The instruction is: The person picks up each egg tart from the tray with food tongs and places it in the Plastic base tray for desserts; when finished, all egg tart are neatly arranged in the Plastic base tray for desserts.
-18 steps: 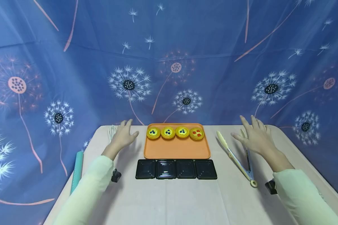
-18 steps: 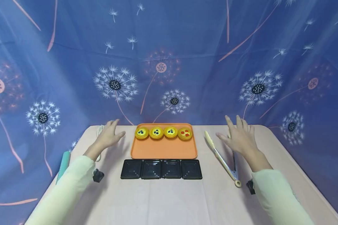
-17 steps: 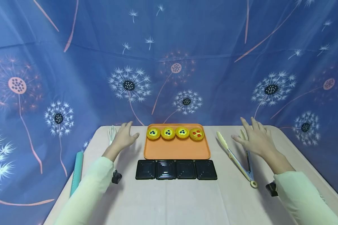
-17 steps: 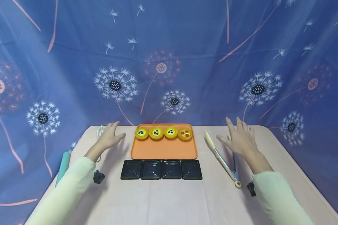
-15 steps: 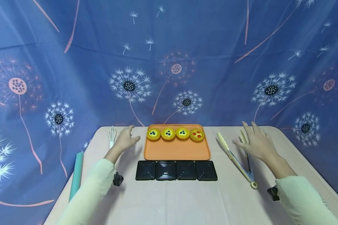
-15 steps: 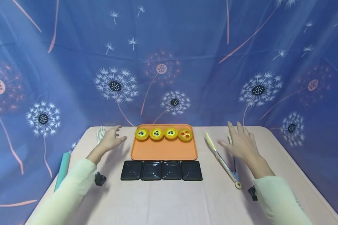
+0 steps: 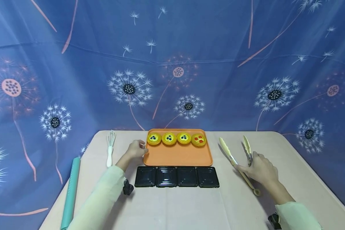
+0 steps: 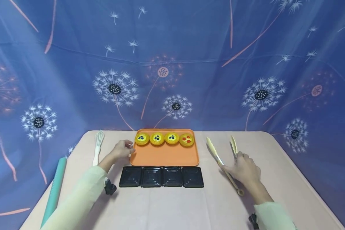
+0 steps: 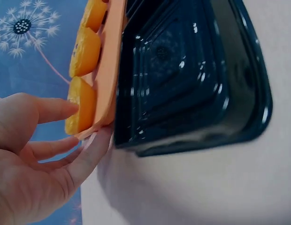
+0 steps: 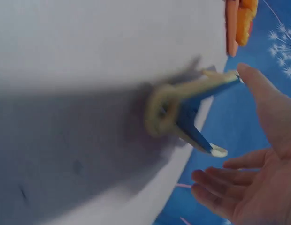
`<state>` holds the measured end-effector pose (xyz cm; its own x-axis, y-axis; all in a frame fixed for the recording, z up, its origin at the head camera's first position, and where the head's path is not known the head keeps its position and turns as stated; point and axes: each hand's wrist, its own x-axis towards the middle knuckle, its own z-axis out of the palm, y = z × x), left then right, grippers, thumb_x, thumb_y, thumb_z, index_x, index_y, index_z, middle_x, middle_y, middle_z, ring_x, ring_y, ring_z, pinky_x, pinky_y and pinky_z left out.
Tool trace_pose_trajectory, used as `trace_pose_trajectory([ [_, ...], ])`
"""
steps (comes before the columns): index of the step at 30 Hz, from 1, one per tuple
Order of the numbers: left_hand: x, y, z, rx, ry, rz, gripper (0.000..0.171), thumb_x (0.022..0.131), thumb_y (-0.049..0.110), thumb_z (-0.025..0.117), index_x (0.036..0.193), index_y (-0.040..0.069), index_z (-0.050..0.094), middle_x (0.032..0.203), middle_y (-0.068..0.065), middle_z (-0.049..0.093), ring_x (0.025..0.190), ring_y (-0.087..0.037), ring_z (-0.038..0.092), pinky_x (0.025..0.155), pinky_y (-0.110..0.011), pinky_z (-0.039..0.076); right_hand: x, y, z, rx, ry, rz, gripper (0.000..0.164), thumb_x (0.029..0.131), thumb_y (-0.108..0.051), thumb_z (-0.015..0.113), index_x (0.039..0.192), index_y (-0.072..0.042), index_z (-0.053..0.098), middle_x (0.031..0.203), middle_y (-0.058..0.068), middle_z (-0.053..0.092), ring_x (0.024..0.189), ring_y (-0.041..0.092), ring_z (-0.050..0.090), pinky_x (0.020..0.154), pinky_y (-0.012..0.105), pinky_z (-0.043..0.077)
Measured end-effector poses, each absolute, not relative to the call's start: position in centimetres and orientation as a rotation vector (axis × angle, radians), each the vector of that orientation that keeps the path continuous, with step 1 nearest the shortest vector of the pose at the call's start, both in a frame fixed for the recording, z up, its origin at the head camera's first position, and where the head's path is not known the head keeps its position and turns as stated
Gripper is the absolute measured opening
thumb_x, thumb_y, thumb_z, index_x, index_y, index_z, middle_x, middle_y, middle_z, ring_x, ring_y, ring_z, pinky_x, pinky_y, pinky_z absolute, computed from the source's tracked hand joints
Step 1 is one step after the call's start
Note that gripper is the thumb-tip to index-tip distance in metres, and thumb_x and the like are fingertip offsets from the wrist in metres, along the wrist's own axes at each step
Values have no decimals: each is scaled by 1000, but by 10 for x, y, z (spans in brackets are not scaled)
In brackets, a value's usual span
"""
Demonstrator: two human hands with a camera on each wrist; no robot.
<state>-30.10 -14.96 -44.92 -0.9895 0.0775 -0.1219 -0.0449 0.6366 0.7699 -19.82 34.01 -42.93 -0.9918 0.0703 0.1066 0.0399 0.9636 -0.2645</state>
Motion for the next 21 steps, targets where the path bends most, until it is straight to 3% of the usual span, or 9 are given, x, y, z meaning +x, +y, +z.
trace_pose_trajectory([
  [2, -303, -148, -452, 11, 2711, 1288, 49, 85, 5, 67, 128, -15, 52, 102, -19, 62, 97, -31, 59, 87, -43, 50, -198, 338, -434, -176, -3030, 465, 82, 71, -70, 75, 92, 6, 54, 73, 14, 52, 57, 27, 50, 45, 38, 39],
  [4, -304, -147, -454, -4, 2708, 1298, 53, 84, 3, 68, 131, -15, 50, 100, -17, 61, 96, -30, 58, 89, -42, 50, -198, 336, -437, -255, -3047, 520, 79, 70, -73, 73, 88, 1, 53, 70, 11, 51, 57, 25, 49, 45, 37, 37],
  [8, -307, -146, -458, -12, 2704, 1308, 60, 82, 0, 70, 136, -14, 47, 97, -15, 61, 95, -28, 58, 88, -41, 50, -198, 333, -444, -346, -3033, 567, 92, 69, -75, 72, 103, 9, 55, 72, 13, 54, 57, 26, 50, 45, 37, 38],
  [11, -307, -145, -460, -17, 2719, 1295, 53, 80, -3, 71, 129, -13, 54, 97, -15, 62, 93, -27, 59, 84, -38, 51, -199, 330, -448, -387, -3012, 566, 103, 69, -73, 74, 116, 16, 50, 74, 17, 55, 56, 26, 50, 45, 38, 39],
  [18, -306, -147, -463, -46, 2709, 1316, 43, 79, -6, 70, 120, -12, 61, 98, -15, 63, 91, -27, 61, 76, -34, 54, -201, 325, -460, -347, -2917, 543, 88, 72, -53, 81, 108, 20, 50, 68, 17, 51, 51, 25, 48, 40, 36, 39],
  [21, -306, -148, -464, -35, 2707, 1326, 43, 79, -7, 69, 120, -13, 60, 98, -16, 63, 91, -28, 60, 77, -35, 53, -203, 326, -459, -328, -2889, 568, 90, 74, -49, 81, 117, 22, 47, 76, 25, 53, 55, 28, 49, 42, 38, 41],
])
